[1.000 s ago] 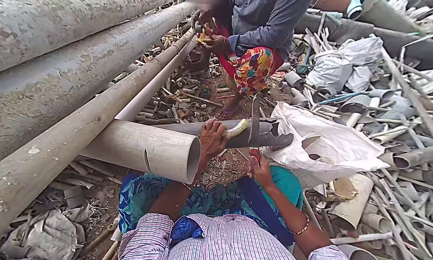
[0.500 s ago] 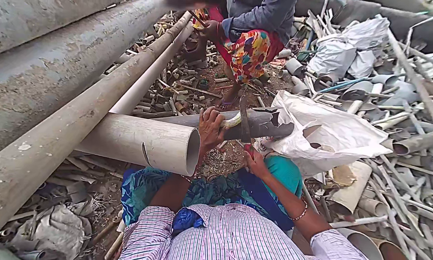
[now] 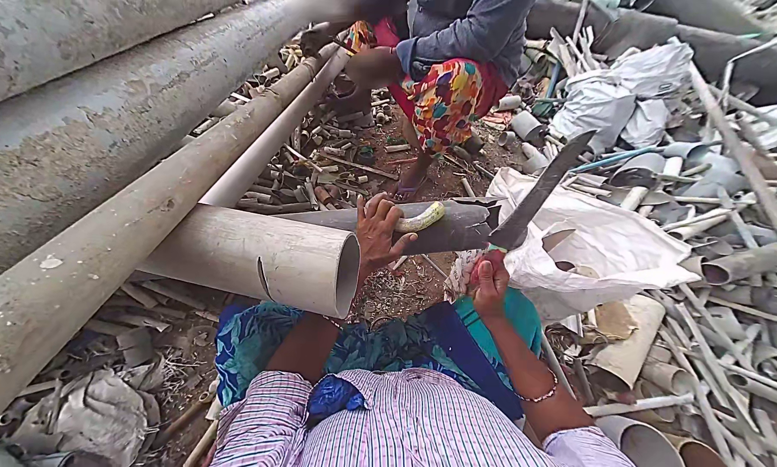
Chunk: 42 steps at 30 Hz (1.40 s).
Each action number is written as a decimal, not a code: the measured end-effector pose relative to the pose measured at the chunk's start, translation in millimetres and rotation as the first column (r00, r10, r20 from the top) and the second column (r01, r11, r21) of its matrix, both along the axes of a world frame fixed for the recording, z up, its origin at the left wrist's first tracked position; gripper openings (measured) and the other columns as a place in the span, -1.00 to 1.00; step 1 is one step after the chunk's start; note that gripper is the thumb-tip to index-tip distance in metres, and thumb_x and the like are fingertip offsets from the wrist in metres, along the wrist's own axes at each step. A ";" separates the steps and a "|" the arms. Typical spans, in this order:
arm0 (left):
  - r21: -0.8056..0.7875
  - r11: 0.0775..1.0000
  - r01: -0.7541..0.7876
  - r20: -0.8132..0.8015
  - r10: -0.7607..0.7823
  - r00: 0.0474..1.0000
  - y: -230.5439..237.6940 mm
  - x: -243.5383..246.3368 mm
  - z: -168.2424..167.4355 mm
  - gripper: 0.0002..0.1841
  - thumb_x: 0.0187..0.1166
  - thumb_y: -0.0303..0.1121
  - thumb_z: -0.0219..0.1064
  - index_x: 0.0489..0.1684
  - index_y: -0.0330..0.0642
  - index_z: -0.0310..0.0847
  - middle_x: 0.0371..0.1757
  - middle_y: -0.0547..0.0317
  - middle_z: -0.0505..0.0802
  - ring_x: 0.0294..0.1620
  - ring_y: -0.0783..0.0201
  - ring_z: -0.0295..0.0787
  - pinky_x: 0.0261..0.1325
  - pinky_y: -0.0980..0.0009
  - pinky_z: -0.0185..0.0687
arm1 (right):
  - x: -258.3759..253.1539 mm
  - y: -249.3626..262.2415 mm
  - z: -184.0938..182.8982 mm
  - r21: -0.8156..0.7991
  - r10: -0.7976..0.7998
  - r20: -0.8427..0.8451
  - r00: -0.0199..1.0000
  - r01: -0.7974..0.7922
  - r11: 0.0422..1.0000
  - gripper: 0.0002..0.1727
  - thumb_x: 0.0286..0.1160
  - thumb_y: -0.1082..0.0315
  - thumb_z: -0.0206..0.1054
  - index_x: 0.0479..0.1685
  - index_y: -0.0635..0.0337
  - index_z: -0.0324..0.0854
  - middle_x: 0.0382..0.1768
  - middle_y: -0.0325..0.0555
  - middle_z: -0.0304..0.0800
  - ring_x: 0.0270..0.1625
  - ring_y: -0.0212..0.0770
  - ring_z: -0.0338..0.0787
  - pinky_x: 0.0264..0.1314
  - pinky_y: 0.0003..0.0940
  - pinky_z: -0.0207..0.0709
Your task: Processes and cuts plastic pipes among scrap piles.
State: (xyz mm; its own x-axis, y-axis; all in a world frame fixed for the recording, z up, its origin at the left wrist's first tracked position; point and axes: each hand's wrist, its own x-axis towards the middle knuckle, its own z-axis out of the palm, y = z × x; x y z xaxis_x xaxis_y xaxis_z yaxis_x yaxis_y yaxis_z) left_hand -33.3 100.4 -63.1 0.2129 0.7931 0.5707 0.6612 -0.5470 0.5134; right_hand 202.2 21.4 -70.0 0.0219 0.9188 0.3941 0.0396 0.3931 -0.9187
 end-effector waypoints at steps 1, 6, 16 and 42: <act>0.002 1.000 0.002 0.000 -0.002 1.000 0.6 -0.5 -1.0 -0.40 0.43 0.15 0.31 0.00 -0.31 0.76 0.24 -0.24 0.78 0.70 -0.37 0.32 0.73 -0.50 -0.33 | -2.8 4.0 -1.9 0.038 -0.026 -0.035 0.999 0.027 0.999 -0.74 0.86 0.09 -0.01 -0.18 -0.08 0.48 -0.58 -0.65 0.69 -0.63 -0.61 0.64 -0.57 -0.62 0.60; 0.012 1.000 -0.002 -0.039 0.003 0.999 1.5 -2.4 1.9 -0.39 0.23 0.11 0.55 -0.03 -0.32 0.75 0.21 -0.24 0.79 0.70 -0.35 0.32 0.76 -0.45 -0.39 | -7.0 -0.9 -29.2 -0.241 0.140 0.298 0.944 -0.068 0.968 -0.65 0.70 0.22 0.03 -0.07 0.41 0.49 -0.68 -0.51 0.39 -0.70 -0.61 0.43 -0.58 -0.62 0.44; 0.038 0.999 -0.010 -0.067 0.012 0.998 7.7 -3.4 4.8 -0.33 0.14 0.17 0.59 -0.08 -0.34 0.74 0.15 -0.25 0.80 0.55 -0.31 0.52 0.78 -0.28 -0.08 | -16.4 10.4 -26.6 -0.010 0.008 0.128 0.992 -0.006 1.000 -0.76 0.77 0.21 0.01 -0.12 0.19 0.44 -0.64 -0.63 0.49 -0.66 -0.65 0.50 -0.57 -0.64 0.49; 0.467 0.884 -0.001 -0.019 0.011 1.000 11.7 8.2 3.1 -0.29 0.56 0.31 0.16 -0.38 -0.28 0.81 -0.48 -0.05 0.82 -0.38 -0.01 0.84 -0.15 0.09 0.72 | -36.7 -49.1 28.3 -0.339 0.037 -0.040 0.999 -0.048 0.940 -0.67 0.84 0.28 -0.17 0.38 0.30 0.13 -0.58 -0.44 0.42 -0.75 -0.51 0.46 -0.71 -0.55 0.52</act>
State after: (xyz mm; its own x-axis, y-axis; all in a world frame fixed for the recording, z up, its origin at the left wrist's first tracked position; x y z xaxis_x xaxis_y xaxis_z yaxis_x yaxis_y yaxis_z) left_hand -25.2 112.1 -60.0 0.2249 0.4368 0.8710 0.6730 -0.7160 0.1853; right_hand 165.4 -27.7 -41.6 -0.0123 0.9982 0.0585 -0.0023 0.0584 -0.9983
